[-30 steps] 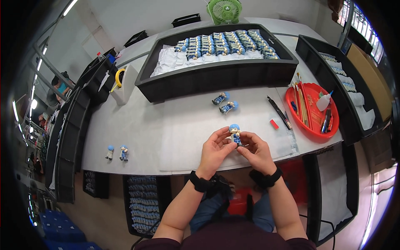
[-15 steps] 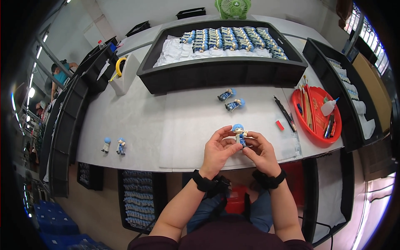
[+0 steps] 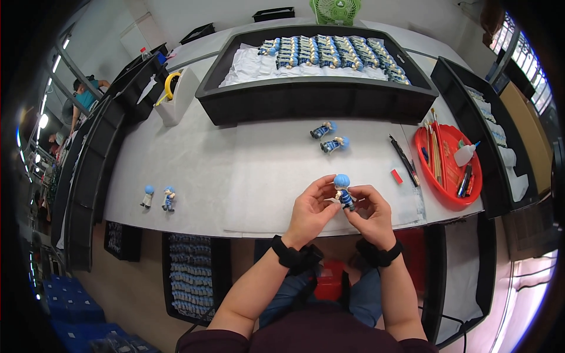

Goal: Assembling small toy figurines by attaching heads to bodies and organizing them into trays.

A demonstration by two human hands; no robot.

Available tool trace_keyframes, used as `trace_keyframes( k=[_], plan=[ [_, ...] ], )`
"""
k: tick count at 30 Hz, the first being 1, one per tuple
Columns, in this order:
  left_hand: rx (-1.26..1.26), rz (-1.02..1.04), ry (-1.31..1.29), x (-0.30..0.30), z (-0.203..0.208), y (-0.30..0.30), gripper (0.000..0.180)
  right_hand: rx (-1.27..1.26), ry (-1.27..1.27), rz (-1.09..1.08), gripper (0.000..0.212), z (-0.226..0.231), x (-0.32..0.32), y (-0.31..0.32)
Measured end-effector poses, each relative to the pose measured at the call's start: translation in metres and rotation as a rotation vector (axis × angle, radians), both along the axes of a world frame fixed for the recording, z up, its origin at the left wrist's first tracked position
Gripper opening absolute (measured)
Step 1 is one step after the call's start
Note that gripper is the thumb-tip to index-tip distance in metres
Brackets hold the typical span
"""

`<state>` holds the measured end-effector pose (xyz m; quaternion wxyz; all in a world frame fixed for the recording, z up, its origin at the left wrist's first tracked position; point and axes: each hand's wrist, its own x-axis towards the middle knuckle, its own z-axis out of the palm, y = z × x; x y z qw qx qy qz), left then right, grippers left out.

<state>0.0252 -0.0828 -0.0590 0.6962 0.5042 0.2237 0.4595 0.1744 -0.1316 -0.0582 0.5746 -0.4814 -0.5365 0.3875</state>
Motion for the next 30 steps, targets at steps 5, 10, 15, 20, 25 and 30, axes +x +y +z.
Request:
trace_keyframes(
  k=[5, 10, 15, 20, 25, 30],
  plan=[
    [-0.061, 0.039, 0.028, -0.006, -0.001, 0.002, 0.042, 0.140, -0.203, 0.025, 0.034, -0.003, -0.001, 0.003],
    [-0.152, 0.046, -0.044, -0.003, 0.000, 0.002, 0.035, -0.044, 0.115, -0.093, 0.020, 0.010, -0.005, 0.000],
    [0.083, 0.066, 0.051, -0.001, -0.007, -0.001, 0.037, -0.103, -0.014, -0.015, 0.023, 0.000, 0.005, -0.002],
    [0.255, 0.123, 0.225, 0.001, 0.002, -0.015, 0.050, 0.103, 0.012, 0.040, 0.020, 0.014, 0.040, -0.039],
    [0.271, 0.229, 0.411, 0.019, -0.002, -0.024, 0.034, -0.011, -0.163, -0.067, 0.021, 0.023, 0.166, -0.148],
    [0.548, 0.136, 0.627, 0.012, -0.006, -0.026, 0.028, -0.568, -0.071, -0.576, 0.021, -0.014, 0.292, -0.221]
  ],
)
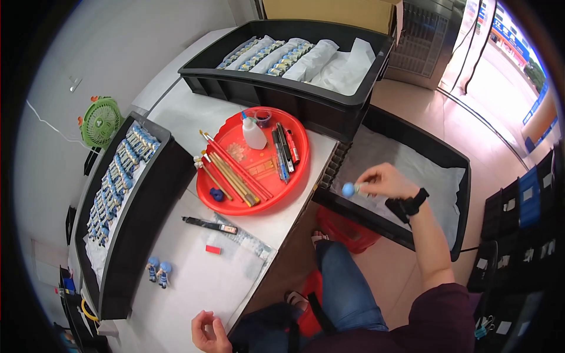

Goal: Assembling small toy figurines by attaching heads to bodies and organizing them into trays.

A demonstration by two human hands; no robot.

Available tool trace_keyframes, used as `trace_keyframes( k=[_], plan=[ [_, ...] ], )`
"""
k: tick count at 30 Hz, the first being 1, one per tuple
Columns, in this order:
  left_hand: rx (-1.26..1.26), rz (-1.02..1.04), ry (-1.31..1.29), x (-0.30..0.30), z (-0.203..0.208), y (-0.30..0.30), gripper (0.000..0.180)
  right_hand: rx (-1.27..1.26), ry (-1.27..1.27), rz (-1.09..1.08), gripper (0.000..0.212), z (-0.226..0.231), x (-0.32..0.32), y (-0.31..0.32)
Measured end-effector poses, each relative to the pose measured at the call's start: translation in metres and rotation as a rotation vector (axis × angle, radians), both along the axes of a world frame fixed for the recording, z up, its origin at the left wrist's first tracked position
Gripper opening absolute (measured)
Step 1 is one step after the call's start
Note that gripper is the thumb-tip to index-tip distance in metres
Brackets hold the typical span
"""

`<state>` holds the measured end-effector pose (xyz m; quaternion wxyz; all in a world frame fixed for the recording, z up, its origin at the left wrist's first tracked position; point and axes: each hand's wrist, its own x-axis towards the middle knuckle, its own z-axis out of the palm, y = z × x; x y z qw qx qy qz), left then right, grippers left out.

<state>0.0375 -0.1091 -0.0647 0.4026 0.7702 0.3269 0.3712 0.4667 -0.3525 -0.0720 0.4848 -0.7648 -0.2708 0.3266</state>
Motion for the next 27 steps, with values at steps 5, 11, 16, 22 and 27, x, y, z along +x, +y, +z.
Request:
trace_keyframes(
  k=[5, 11, 16, 22, 27],
  plan=[
    [0.080, -0.041, 0.099, 0.003, 0.006, -0.003, 0.021, -0.103, -0.505, -0.404, 0.026, -0.112, 0.119, 0.006],
    [0.091, -0.057, 0.181, -0.001, 0.005, -0.004, 0.023, -0.174, -0.692, -0.679, 0.017, -0.176, 0.183, 0.061],
    [0.108, -0.077, 0.197, 0.003, 0.006, -0.003, 0.024, 0.080, -0.364, -0.961, 0.020, -0.208, 0.211, 0.087],
    [0.117, -0.072, 0.190, 0.010, 0.007, -0.003, 0.025, -0.152, -0.427, -0.872, 0.022, -0.223, 0.217, 0.087],
    [0.137, -0.071, 0.211, 0.011, 0.008, -0.002, 0.025, -0.286, -0.577, -0.860, 0.021, -0.230, 0.219, 0.087]
  ],
)
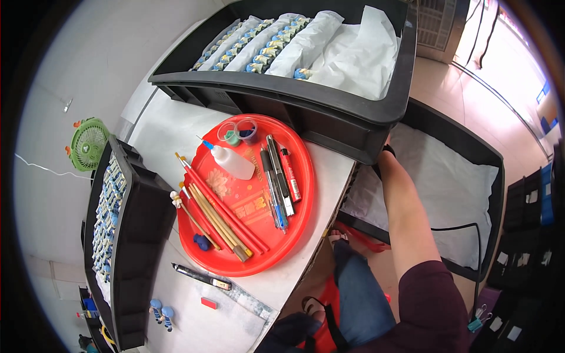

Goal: Assembling small toy figurines by attaching heads to bodies and organizing them into trays.

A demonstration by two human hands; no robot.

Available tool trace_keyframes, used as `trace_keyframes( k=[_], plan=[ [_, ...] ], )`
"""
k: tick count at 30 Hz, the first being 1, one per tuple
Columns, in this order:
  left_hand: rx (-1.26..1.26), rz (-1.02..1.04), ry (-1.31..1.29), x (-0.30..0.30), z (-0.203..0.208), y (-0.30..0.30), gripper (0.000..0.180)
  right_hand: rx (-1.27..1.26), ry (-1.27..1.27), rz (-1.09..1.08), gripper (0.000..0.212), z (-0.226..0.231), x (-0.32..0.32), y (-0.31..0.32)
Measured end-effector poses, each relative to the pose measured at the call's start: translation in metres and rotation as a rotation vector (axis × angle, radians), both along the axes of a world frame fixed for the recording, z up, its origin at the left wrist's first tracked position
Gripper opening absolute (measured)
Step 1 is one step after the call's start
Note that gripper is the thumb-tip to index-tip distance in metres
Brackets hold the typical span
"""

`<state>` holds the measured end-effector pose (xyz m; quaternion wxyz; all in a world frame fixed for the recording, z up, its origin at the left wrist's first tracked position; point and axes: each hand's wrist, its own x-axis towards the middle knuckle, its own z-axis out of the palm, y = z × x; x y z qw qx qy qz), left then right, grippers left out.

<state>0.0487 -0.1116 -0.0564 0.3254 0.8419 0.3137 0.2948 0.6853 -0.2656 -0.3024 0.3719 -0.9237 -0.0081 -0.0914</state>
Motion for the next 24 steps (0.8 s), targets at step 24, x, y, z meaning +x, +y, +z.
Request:
trace_keyframes(
  k=[24],
  plan=[
    [0.147, 0.033, 0.076, 0.007, 0.015, 0.009, 0.028, -0.077, 0.013, 0.744, 0.023, 0.082, -0.066, 0.017]
  ],
)
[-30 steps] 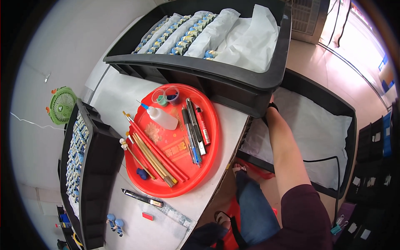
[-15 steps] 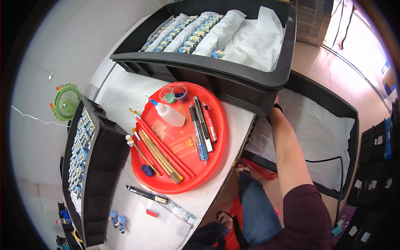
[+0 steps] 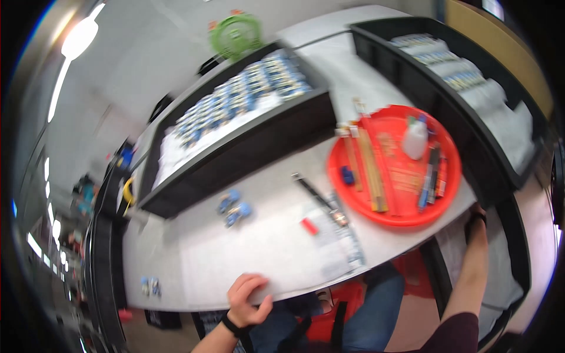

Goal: Assembling small toy figurines by attaching heads to bodies and organizing them into trays.

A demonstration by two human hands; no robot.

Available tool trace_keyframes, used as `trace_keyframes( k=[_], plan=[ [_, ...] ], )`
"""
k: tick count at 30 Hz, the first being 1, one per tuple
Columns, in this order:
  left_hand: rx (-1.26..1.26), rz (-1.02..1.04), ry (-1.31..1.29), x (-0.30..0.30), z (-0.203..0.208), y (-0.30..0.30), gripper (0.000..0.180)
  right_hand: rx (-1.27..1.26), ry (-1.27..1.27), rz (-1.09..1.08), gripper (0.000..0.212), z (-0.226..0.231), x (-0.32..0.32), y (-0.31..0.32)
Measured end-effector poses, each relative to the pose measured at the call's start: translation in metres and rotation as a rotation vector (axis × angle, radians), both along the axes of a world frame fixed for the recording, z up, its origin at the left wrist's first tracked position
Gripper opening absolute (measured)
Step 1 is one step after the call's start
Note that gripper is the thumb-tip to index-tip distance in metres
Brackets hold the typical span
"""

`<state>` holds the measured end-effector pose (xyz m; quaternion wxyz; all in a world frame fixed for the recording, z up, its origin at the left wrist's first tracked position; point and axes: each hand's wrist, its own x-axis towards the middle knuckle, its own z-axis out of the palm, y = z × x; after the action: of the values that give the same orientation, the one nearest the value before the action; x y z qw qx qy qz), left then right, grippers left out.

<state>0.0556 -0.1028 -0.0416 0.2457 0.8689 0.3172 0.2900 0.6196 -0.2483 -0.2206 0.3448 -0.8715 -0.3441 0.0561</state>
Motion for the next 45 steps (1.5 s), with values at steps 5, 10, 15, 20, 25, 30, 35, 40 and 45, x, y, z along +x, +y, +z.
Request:
trace_keyframes(
  k=[5, 10, 15, 20, 25, 30, 35, 40, 45],
  plan=[
    [-0.014, -0.065, -0.085, -0.002, -0.002, 0.001, 0.029, -0.031, -0.087, 0.263, 0.023, 0.041, -0.019, -0.006],
    [-0.325, -0.002, -0.092, -0.008, 0.004, -0.002, 0.027, -0.162, -0.159, 0.112, 0.023, 0.060, -0.049, -0.049],
    [-0.167, -0.318, 0.175, 0.004, 0.055, 0.042, 0.028, 0.155, 0.366, 0.285, 0.028, 0.145, -0.197, -0.069],
    [0.237, -0.068, 0.364, 0.023, 0.040, 0.119, 0.032, 0.250, 0.429, 0.450, 0.024, 0.167, -0.296, -0.053],
    [0.108, 0.048, 0.667, 0.020, 0.037, 0.124, 0.034, 0.337, 0.517, 0.633, 0.019, 0.195, -0.370, -0.009],
    [0.065, 0.014, 0.421, -0.002, 0.018, 0.115, 0.038, 0.421, 0.489, 0.833, 0.020, 0.190, -0.412, 0.060],
    [-0.084, 0.006, 0.215, 0.001, 0.019, 0.113, 0.030, 0.538, 0.314, 0.672, 0.030, 0.179, -0.442, 0.117],
    [-0.268, -0.009, 0.330, 0.006, 0.030, 0.110, 0.029, 0.525, 0.529, 0.605, 0.040, 0.158, -0.450, 0.131],
    [-0.775, -0.049, -0.058, -0.008, 0.034, 0.088, 0.027, 0.533, 0.531, 0.736, 0.049, 0.159, -0.453, 0.121]
  ],
)
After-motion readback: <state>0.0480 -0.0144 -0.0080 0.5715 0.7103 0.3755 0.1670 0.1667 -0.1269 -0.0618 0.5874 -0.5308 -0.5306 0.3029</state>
